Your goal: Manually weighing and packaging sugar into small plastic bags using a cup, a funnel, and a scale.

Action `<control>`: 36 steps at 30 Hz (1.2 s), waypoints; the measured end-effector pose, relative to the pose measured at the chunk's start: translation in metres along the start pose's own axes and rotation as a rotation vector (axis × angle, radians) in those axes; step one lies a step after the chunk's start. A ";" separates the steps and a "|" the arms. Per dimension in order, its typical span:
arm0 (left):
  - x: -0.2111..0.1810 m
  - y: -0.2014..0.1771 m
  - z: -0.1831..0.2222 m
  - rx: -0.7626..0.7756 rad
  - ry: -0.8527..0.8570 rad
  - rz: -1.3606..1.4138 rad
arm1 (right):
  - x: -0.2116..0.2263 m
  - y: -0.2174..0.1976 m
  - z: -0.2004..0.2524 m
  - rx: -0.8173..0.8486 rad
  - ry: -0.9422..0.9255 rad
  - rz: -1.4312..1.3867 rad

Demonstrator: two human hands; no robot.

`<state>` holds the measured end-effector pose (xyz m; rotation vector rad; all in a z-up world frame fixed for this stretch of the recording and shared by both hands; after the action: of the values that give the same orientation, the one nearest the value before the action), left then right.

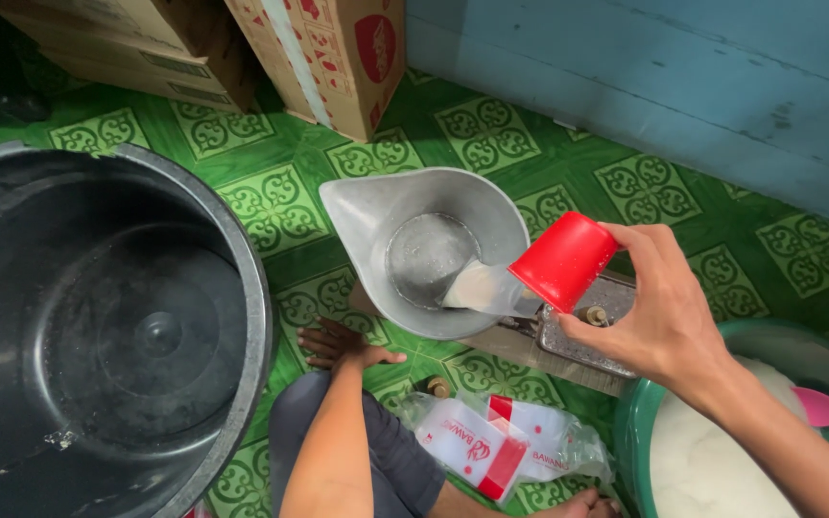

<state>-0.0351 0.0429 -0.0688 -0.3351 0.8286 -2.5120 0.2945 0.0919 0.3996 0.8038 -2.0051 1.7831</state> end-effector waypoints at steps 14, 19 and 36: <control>-0.002 0.001 -0.002 -0.023 0.029 0.026 | 0.002 0.000 -0.003 -0.003 0.002 0.024; 0.000 0.001 -0.004 -0.027 0.004 0.023 | 0.004 -0.001 -0.002 -0.013 -0.004 0.027; -0.001 -0.002 0.002 -0.018 0.004 0.010 | 0.001 -0.001 -0.002 0.006 0.038 0.050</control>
<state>-0.0344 0.0441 -0.0661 -0.3313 0.8526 -2.4976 0.2944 0.0942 0.4011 0.7219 -2.0134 1.8188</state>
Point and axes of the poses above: each hand's wrist, its own z-axis away from the middle knuckle, its own y-axis out of the palm, x = y × z, the point moved 9 cm from there along -z, towards the middle knuckle, and after that the axes turned 11 degrees about -z, right-handed, at the moved point
